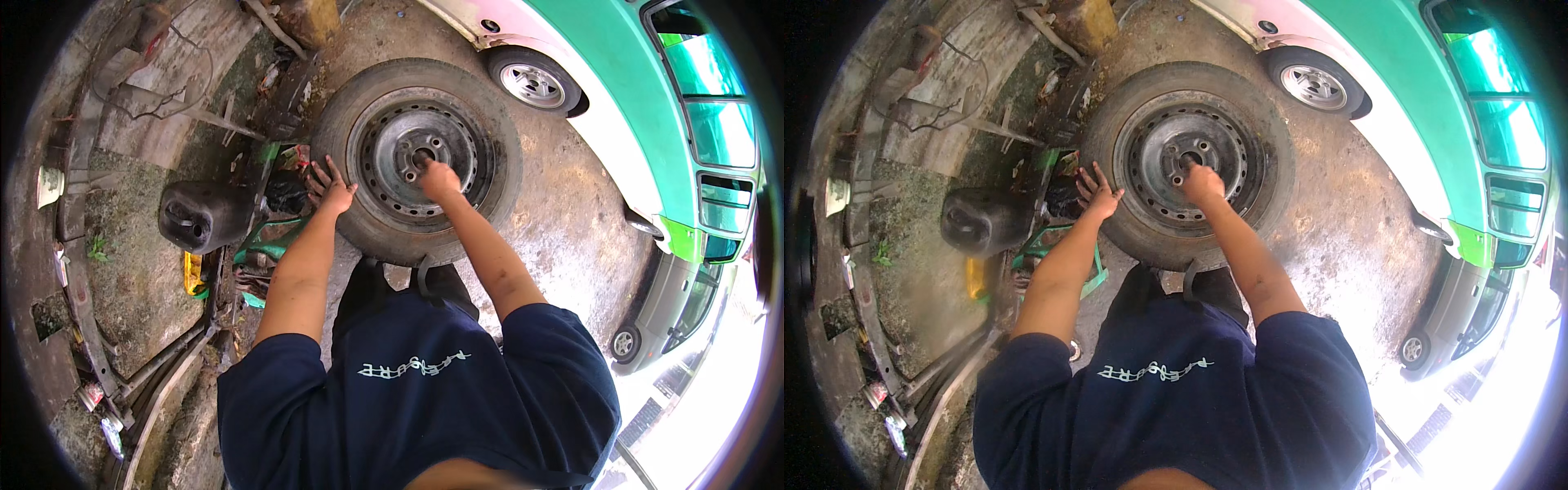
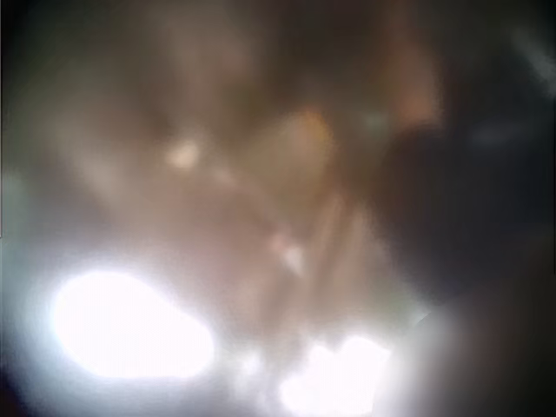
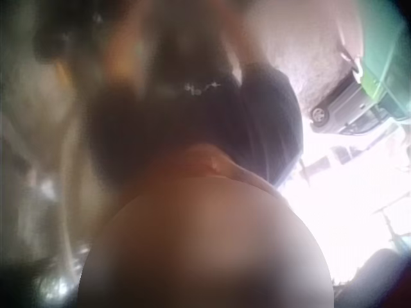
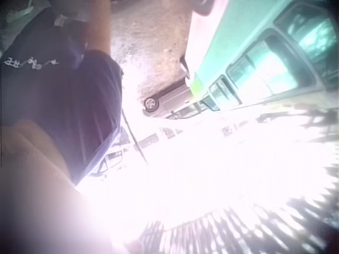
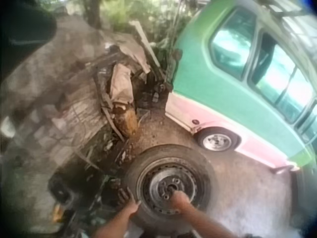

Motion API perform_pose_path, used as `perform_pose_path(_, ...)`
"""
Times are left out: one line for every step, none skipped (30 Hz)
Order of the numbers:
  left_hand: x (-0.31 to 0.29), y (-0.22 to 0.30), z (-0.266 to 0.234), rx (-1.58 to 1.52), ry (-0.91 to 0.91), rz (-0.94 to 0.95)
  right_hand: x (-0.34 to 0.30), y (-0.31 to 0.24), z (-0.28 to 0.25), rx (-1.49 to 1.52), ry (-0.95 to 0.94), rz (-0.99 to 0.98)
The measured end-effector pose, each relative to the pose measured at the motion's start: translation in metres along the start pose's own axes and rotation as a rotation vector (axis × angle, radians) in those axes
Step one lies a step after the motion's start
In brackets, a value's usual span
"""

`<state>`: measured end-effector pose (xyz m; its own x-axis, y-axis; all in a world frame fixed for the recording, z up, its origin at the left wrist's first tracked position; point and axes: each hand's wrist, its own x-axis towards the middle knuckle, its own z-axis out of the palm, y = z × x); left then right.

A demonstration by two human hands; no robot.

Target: The person uses a tire iron to pry the bead of a car tire off its rim. They repeatedly insert the tool between the tire and rim, lever the bead downward, and rotate the tire to continue the process around the circumference.

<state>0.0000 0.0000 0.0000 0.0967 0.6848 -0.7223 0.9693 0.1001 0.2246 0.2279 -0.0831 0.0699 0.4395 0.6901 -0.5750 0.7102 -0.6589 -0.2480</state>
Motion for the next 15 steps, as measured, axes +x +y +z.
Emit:
perform_pose_path(0.000,0.000,0.001,-0.002,-0.002,0.002,0.001,0.009,-0.004,0.034,0.058,0.018)
perform_pose_path(0.000,-0.001,0.001,-0.004,0.002,0.006,0.001,0.017,-0.008,0.061,0.088,0.066)
perform_pose_path(0.000,-0.002,0.001,0.000,0.000,0.008,0.002,0.024,-0.013,0.092,0.122,0.113)
perform_pose_path(0.002,-0.009,-0.005,0.015,0.014,0.005,0.004,0.021,-0.010,0.139,0.154,0.160)
perform_pose_path(0.000,-0.007,-0.001,0.016,0.009,0.010,0.001,0.025,-0.008,0.137,0.156,0.160)
perform_pose_path(0.001,-0.004,0.001,0.009,0.014,0.022,0.000,0.027,-0.009,0.140,0.168,0.164)
perform_pose_path(0.002,-0.002,0.002,0.005,0.019,0.032,-0.001,0.027,-0.008,0.144,0.177,0.168)
perform_pose_path(0.000,-0.003,0.004,0.004,0.018,0.037,-0.001,0.022,-0.004,0.096,0.134,0.165)
perform_pose_path(0.000,-0.003,0.005,-0.001,0.007,0.035,-0.002,0.016,0.000,0.074,0.108,0.136)
perform_pose_path(0.001,-0.002,0.003,-0.003,-0.002,0.032,-0.006,0.010,0.006,0.011,0.063,0.083)
perform_pose_path(0.001,-0.002,0.001,-0.005,-0.005,0.028,-0.010,0.005,0.010,-0.051,0.024,0.025)
perform_pose_path(0.001,-0.002,-0.001,0.002,-0.002,0.025,-0.011,0.007,0.008,-0.084,-0.002,0.014)
perform_pose_path(0.001,-0.003,-0.002,0.011,0.004,0.021,-0.011,0.012,0.004,-0.103,-0.008,-0.027)
perform_pose_path(0.000,-0.003,-0.002,0.014,-0.004,0.012,-0.007,0.018,-0.002,-0.108,0.000,-0.009)
perform_pose_path(0.000,-0.003,0.000,0.002,0.019,0.037,-0.001,0.023,-0.005,-0.149,0.052,0.074)
